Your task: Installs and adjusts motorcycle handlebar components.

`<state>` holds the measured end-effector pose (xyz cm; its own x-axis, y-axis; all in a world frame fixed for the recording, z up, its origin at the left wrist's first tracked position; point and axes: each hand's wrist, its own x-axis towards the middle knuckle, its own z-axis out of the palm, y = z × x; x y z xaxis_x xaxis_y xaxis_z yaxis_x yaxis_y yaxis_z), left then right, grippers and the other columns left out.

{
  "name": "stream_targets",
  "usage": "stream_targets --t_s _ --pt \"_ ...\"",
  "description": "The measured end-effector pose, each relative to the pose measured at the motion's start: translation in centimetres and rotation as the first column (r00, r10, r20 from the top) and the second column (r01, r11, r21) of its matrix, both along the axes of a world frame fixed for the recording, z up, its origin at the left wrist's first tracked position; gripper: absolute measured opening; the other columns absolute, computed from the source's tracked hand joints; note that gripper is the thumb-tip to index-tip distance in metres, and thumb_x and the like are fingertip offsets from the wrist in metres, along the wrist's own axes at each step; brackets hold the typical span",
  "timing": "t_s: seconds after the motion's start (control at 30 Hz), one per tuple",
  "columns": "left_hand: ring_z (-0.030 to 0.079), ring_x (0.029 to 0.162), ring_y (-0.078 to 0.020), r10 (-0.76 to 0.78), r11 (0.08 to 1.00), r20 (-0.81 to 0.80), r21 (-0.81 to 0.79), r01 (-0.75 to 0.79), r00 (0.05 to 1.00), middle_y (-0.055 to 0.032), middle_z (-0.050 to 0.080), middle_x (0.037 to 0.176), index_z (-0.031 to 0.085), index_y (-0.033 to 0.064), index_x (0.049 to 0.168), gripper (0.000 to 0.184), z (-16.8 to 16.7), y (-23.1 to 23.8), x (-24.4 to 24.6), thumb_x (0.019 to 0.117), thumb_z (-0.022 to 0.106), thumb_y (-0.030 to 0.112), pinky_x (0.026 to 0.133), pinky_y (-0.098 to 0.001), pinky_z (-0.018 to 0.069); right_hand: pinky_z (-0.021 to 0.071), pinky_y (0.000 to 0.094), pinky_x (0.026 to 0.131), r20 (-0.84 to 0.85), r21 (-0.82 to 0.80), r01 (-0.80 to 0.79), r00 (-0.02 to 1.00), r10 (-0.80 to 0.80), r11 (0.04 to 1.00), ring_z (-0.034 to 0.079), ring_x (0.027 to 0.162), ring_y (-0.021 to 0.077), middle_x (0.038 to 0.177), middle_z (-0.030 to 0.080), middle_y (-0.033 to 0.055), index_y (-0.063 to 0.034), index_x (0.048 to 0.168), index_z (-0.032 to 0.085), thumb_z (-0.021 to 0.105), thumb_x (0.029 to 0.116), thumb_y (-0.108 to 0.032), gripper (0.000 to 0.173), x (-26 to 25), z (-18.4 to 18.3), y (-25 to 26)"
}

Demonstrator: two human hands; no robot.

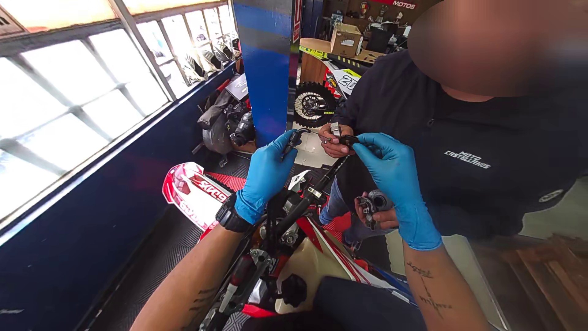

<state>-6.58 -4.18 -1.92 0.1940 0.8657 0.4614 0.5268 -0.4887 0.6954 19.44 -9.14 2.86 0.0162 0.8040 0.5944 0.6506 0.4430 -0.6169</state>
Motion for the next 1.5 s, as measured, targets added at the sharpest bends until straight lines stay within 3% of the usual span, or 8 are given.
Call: stream_targets --t_s 0.4,0.63,0.97,1.4,1.5 --pt "0.072 0.1 -0.013 -0.055 0.998 -0.067 -0.015 0.055 0.996 0.0001 0.075 0.114 0.067 0.0192 0.136 0.035 0.73 -0.11 0.46 0.1019 0.057 0.023 0.091 -0.0418 0.0575 0.0576 0.0174 0.076 -0.048 -0.028 -0.037 0.998 0.036 0.999 0.068 0.085 0.0018 0.099 0.073 0.0015 -0.0071 0.105 0.076 0.069 0.0965 -0.017 0.015 -0.09 -0.65 -0.23" --pt "0.072 0.1 -0.019 -0.044 0.999 -0.062 -0.018 0.043 0.997 -0.006 0.076 0.11 0.066 0.0181 0.138 0.037 1.01 -0.3 0.41 0.1017 0.057 0.023 0.091 -0.047 0.0569 0.0575 0.0174 0.075 -0.026 -0.032 -0.035 0.999 0.035 0.999 0.068 0.084 0.0017 0.099 0.072 0.0009 -0.0075 0.104 0.075 0.069 0.0962 -0.017 0.014 -0.08 -0.38 -0.09" --pt "0.072 0.099 -0.0163 -0.043 0.999 -0.06 -0.02 0.042 0.997 -0.0033 0.076 0.111 0.066 0.0194 0.137 0.037 0.93 -0.25 0.37 0.1016 0.057 0.022 0.089 -0.045 0.0576 0.0599 0.021 0.079 -0.127 -0.066 -0.101 0.988 0.092 0.993 0.07 0.087 0.0061 0.106 0.073 0.004 -0.0057 0.123 0.071 0.067 0.0963 -0.01 0.027 0.08 -1.11 0.37" --pt "0.073 0.099 -0.0151 -0.044 0.999 -0.056 -0.023 0.042 0.997 -0.002 0.076 0.113 0.065 0.0192 0.138 0.037 0.81 -0.21 0.39 0.1016 0.057 0.022 0.09 -0.0439 0.058 0.0604 0.0211 0.077 -0.146 -0.053 -0.106 0.985 0.097 0.993 0.07 0.084 0.0062 0.102 0.073 0.0032 -0.0059 0.112 0.075 0.07 0.0942 -0.009 0.019 -0.38 -0.83 0.36" --pt "0.073 0.098 -0.0161 -0.035 0.999 -0.066 -0.022 0.033 0.997 -0.0029 0.076 0.111 0.066 0.0193 0.137 0.037 0.89 -0.27 0.42 0.1016 0.058 0.023 0.089 -0.0448 0.0579 0.058 0.0191 0.074 -0.129 -0.045 -0.092 0.988 0.086 0.995 0.067 0.081 0.0037 0.099 0.072 0.0012 -0.0068 0.117 0.072 0.067 0.0965 -0.011 0.022 -0.49 -0.8 0.28"
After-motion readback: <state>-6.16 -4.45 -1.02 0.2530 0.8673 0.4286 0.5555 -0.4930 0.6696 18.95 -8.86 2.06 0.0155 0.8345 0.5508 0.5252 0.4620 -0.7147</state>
